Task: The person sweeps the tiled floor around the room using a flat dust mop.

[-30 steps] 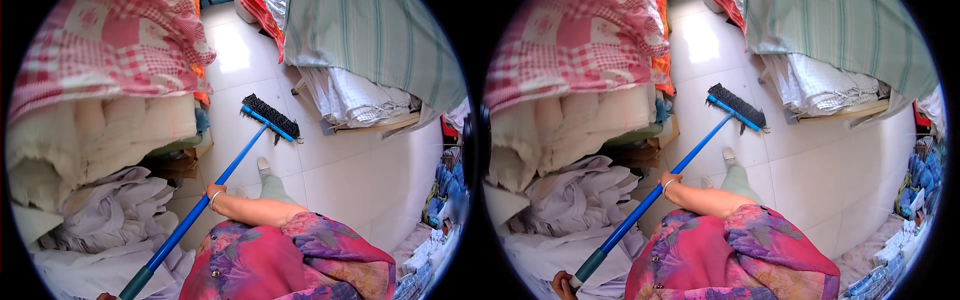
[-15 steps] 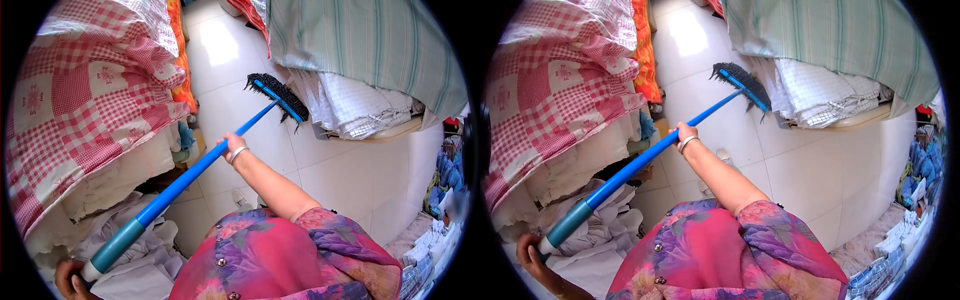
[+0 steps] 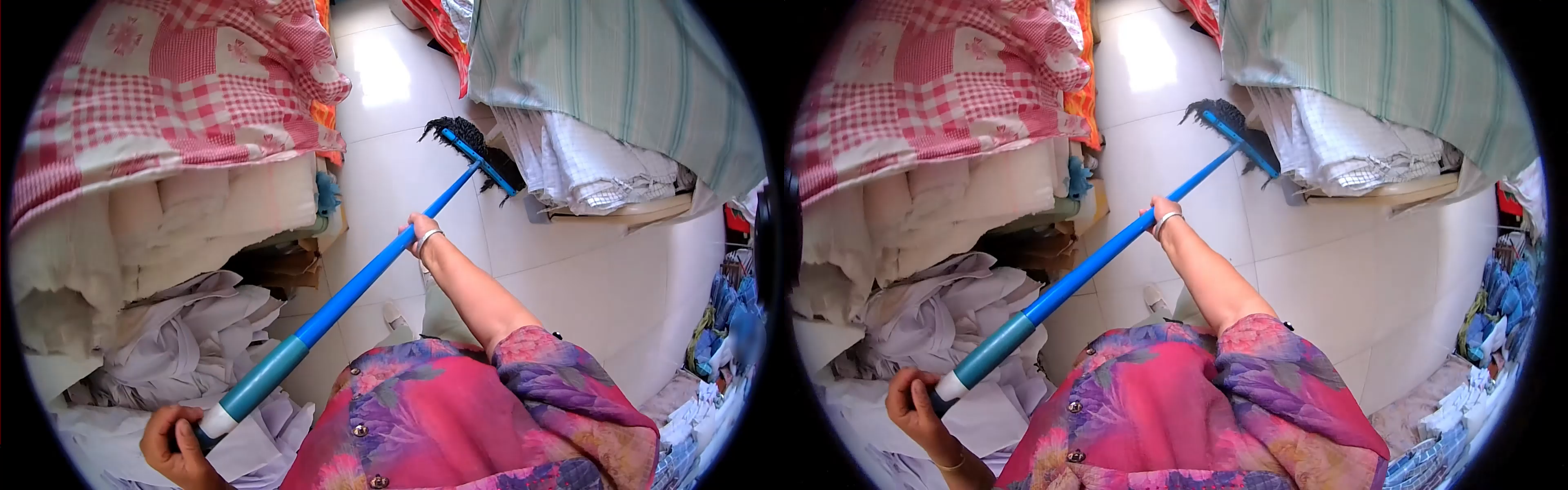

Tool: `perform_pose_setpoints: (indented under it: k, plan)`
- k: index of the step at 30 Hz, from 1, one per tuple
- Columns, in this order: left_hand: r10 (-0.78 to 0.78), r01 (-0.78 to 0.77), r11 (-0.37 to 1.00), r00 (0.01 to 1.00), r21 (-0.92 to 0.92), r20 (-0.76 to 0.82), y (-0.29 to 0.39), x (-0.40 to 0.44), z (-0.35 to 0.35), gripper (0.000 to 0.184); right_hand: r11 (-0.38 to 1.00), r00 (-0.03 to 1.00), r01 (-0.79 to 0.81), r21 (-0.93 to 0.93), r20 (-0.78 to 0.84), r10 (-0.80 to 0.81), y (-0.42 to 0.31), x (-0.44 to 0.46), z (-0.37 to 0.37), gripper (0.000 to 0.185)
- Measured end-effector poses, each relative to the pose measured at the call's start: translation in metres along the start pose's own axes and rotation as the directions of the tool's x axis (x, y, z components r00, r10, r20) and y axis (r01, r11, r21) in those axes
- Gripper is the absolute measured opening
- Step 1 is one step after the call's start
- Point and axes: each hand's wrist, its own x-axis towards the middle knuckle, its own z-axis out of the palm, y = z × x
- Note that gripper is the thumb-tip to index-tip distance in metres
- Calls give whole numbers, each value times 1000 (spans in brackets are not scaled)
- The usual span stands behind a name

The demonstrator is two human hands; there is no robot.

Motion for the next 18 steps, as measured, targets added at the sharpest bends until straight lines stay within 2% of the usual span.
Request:
perform_pose_setpoints:
  k: [1, 3, 4, 7, 8, 11, 13, 15, 17, 18]
  plan:
    - [5, -5, 1000, 1000, -3, 4, -3, -3, -4, 12, 1000, 1000, 4, -31, -17, -5, 3, -3, -3, 18]
    - [39, -38, 999, 994, 10, -98, -11, -5, -15, 12, 998, 999, 9, -57, -34, -11, 11, -14, -4, 19]
    - [69, -74, 996, 992, -46, -109, -16, -8, -22, 12, 998, 999, 16, -57, -38, -18, 17, -18, -6, 19]
    - [24, -18, 999, 987, 38, -162, -19, -18, -45, 13, 998, 999, 18, -54, -49, -20, 45, -34, -12, 21]
    - [49, -45, 998, 990, 33, -131, -20, -20, -54, 13, 999, 998, -10, -44, -60, 7, 58, -35, -13, 21]
    - [-95, 100, 994, 987, 38, -129, -32, -34, -96, 13, 997, 997, -63, -53, -47, 61, 96, -55, -10, 20]
    - [-116, 136, 985, 977, 105, -180, -6, -40, -104, 20, 988, 990, -122, -97, -89, 113, 124, -69, -5, 20]
    - [-77, 80, 995, 996, 63, -45, 5, -45, -117, 17, 983, 984, -163, -89, -84, 156, 134, -80, 1, 19]
    - [-132, 121, 986, 987, 116, 93, 9, -46, -121, 18, 975, 977, -207, -86, -75, 201, 127, -85, 5, 19]
    - [-133, 121, 985, 987, 121, 92, 10, -46, -118, 18, 969, 972, -230, -92, -75, 223, 119, -85, 6, 17]
